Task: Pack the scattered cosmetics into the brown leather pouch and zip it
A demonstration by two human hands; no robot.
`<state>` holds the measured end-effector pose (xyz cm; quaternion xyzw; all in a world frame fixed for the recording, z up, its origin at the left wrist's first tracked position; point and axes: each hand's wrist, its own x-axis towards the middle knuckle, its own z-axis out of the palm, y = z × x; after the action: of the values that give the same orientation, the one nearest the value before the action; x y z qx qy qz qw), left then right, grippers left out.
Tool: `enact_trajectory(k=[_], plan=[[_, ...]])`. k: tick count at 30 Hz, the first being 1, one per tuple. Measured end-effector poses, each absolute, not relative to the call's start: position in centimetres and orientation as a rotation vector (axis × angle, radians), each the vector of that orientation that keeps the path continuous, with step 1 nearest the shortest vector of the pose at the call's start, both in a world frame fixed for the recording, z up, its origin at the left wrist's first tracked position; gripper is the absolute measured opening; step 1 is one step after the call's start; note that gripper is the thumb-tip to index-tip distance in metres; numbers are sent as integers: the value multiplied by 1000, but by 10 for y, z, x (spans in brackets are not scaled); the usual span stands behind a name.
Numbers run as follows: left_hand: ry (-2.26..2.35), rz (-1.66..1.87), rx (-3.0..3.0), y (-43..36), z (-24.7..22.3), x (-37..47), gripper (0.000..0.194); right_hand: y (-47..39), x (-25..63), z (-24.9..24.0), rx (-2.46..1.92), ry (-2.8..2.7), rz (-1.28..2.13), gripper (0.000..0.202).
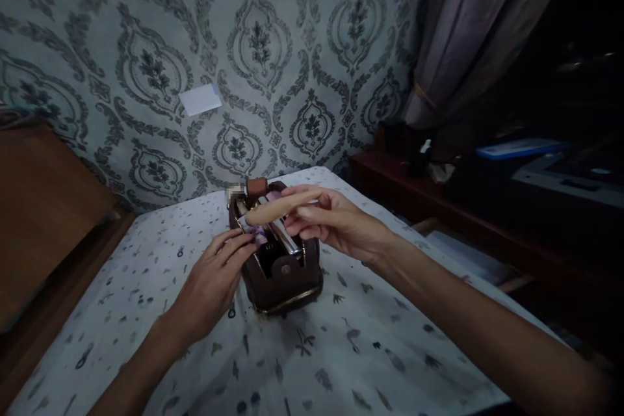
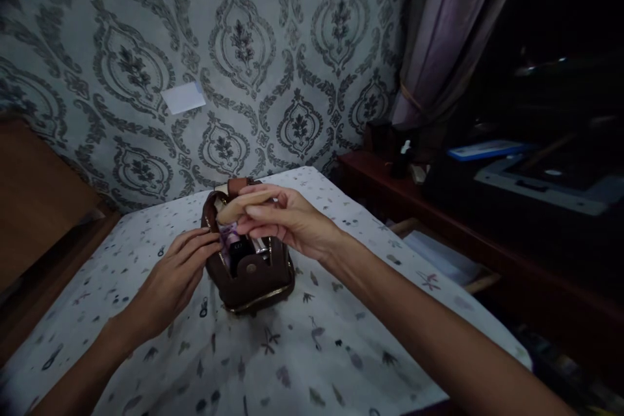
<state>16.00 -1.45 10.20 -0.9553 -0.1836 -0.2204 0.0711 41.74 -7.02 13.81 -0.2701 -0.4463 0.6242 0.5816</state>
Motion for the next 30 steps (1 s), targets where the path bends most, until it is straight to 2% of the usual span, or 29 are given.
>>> enact_trajectory(k=[3,6,11,18,22,27,30], plan=[[-546,-667,-2877,-15,102,161,34,-45,416,137,-732,-1040,1360,36],[-535,-673,-2869,-15,103,161,34,-18,414,139,-846,-1054,1126,33],[-524,-733,-2864,-14,102,162,37,17,410,152,-1066,-1118,812,14],[-554,-760,-2921,-11,97,161,36,65,397,154,-1477,-1179,914,32],[-536,-743,-2927,-11,99,161,36,80,384,149,-1676,-1262,950,29],[-495,-763,-2912,-11,101,163,36,79,372,148,-1816,-1406,858,18],[-470,-790,-2921,-9,100,164,36,76,373,149,-1897,-1511,795,19]])
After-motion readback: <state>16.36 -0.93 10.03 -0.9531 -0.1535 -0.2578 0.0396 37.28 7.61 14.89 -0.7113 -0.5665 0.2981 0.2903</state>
